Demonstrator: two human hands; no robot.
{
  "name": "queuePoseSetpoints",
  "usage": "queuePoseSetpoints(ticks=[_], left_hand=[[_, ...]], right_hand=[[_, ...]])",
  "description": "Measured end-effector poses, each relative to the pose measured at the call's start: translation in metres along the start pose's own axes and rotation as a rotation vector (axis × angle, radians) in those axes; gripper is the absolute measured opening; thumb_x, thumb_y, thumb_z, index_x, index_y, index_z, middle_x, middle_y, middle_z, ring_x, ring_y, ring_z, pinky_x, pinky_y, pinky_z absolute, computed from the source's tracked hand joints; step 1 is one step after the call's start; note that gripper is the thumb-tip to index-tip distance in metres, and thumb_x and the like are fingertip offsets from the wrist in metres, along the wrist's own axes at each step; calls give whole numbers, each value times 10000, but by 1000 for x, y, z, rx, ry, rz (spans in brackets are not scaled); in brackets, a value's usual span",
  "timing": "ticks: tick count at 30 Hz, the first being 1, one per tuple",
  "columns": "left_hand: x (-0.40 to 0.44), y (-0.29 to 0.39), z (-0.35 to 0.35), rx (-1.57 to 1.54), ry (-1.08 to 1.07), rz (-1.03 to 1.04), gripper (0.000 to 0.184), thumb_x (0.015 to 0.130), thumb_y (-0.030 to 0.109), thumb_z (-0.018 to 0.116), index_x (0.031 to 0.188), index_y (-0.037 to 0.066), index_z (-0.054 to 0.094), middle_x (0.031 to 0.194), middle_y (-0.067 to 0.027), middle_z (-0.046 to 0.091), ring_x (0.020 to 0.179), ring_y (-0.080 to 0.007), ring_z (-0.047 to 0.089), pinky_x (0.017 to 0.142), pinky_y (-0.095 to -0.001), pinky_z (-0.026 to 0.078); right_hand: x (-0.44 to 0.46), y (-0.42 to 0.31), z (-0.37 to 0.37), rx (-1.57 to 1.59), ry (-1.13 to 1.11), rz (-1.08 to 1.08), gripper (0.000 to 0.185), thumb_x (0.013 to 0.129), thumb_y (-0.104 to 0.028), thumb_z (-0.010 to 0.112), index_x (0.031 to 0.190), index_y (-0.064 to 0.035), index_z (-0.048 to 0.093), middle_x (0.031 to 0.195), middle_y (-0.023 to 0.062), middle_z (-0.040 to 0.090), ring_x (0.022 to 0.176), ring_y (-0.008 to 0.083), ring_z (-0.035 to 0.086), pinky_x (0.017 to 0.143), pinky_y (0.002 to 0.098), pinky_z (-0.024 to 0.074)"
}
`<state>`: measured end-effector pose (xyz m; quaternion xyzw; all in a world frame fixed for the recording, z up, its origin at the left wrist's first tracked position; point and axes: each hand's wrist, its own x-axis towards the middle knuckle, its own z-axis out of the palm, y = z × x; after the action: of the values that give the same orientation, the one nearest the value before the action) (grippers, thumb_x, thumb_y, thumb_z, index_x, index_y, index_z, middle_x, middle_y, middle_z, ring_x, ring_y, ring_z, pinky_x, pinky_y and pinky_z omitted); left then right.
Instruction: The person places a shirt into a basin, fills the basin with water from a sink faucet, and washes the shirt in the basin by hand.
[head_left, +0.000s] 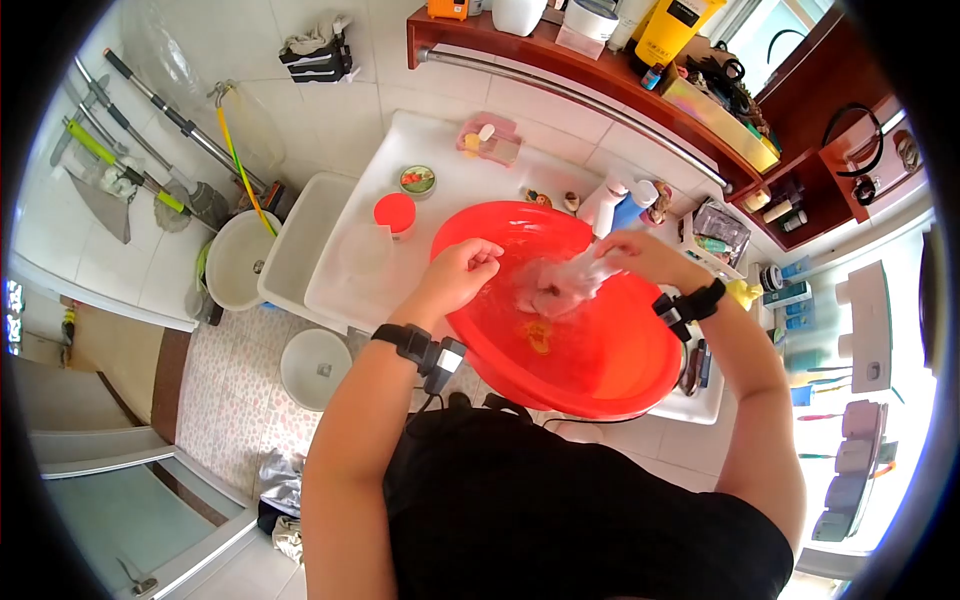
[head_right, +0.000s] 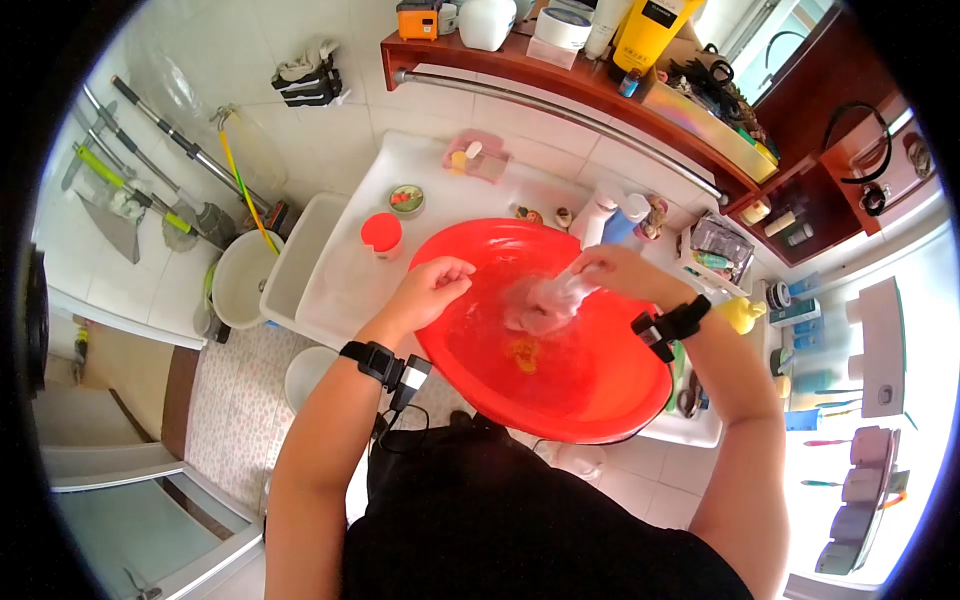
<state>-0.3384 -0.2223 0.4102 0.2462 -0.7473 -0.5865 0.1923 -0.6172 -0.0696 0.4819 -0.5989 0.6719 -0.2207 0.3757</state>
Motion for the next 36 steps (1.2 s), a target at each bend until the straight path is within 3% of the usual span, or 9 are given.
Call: queuePoseSetpoints(ticks=[8, 11, 13, 16, 23, 26, 28, 31, 36], left_hand=[[0, 4, 0, 52, -9, 5, 216, 833, 108, 567, 1022, 4, 577, 919, -57, 625, 822, -118, 575, 763, -254, 453], [-1, 3, 1, 37, -2, -18, 213, 837, 96, 559, 1028, 3, 572, 926, -57, 623, 829, -117, 577, 766, -253, 452], [-1, 2, 1, 22, 7, -41, 212, 839, 89, 554, 1032, 4, 570, 930, -55, 622, 833, -115, 577, 768, -253, 451], [-2, 4, 1, 24, -4, -40, 209, 841, 78, 549, 1036, 6, 567, 921, -46, 617, 844, -112, 576, 771, -251, 450], [-3, 12, 1, 55, 12, -82, 213, 833, 76, 558, 1038, 16, 567, 899, -40, 611, 838, -106, 568, 756, -245, 434], [-5, 13, 1, 58, 23, -88, 218, 832, 76, 559, 1042, 20, 566, 905, -43, 613, 838, -107, 568, 757, -245, 432], [-5, 13, 1, 55, 25, -83, 219, 831, 76, 559, 1043, 21, 566, 908, -45, 614, 841, -108, 569, 762, -245, 432], [-5, 13, 1, 48, 27, -83, 215, 831, 73, 554, 1040, 23, 568, 915, -50, 615, 857, -112, 574, 770, -245, 434], [-5, 6, 2, 32, 12, -80, 208, 831, 60, 547, 1034, 23, 571, 928, -51, 617, 881, -118, 581, 780, -249, 438]], right_hand=[[18, 51, 46, -246, -324, -19, 396, 837, -116, 536, 1224, -78, 463, 1105, 52, 546, 998, 140, 514, 834, 291, 439], [26, 52, 77, 205, -436, 509, 484, 774, -145, 618, 1231, -134, 461, 1226, 82, 487, 1085, 250, 480, 877, 351, 424], [28, 98, 99, -1073, -406, -387, 514, 748, -178, 639, 1233, -185, 467, 1336, 84, 360, 1210, 296, 357, 914, 413, 399], [45, 112, 106, -1004, -453, -289, 591, 719, -173, 634, 1269, -244, 429, 1430, 88, 190, 1281, 345, 238, 976, 473, 351], [75, 138, 124, -909, -83, -605, 486, 781, -176, 583, 1248, -195, 449, 1397, 111, 251, 1265, 305, 279, 979, 434, 346], [85, 60, 106, -476, -356, 38, 391, 858, -159, 508, 1245, -138, 451, 1306, 111, 390, 1188, 238, 391, 910, 358, 402], [87, 97, 116, 679, -299, 515, 350, 891, -185, 477, 1228, -90, 460, 1170, 89, 517, 1068, 190, 490, 825, 325, 441], [88, 146, 133, 537, -414, 285, 381, 876, -270, 500, 1200, -69, 491, 1038, 73, 592, 954, 200, 547, 784, 335, 458], [74, 125, 110, -6, -581, 532, 453, 870, -393, 453, 1191, -78, 502, 1063, 106, 586, 966, 241, 546, 833, 337, 438]])
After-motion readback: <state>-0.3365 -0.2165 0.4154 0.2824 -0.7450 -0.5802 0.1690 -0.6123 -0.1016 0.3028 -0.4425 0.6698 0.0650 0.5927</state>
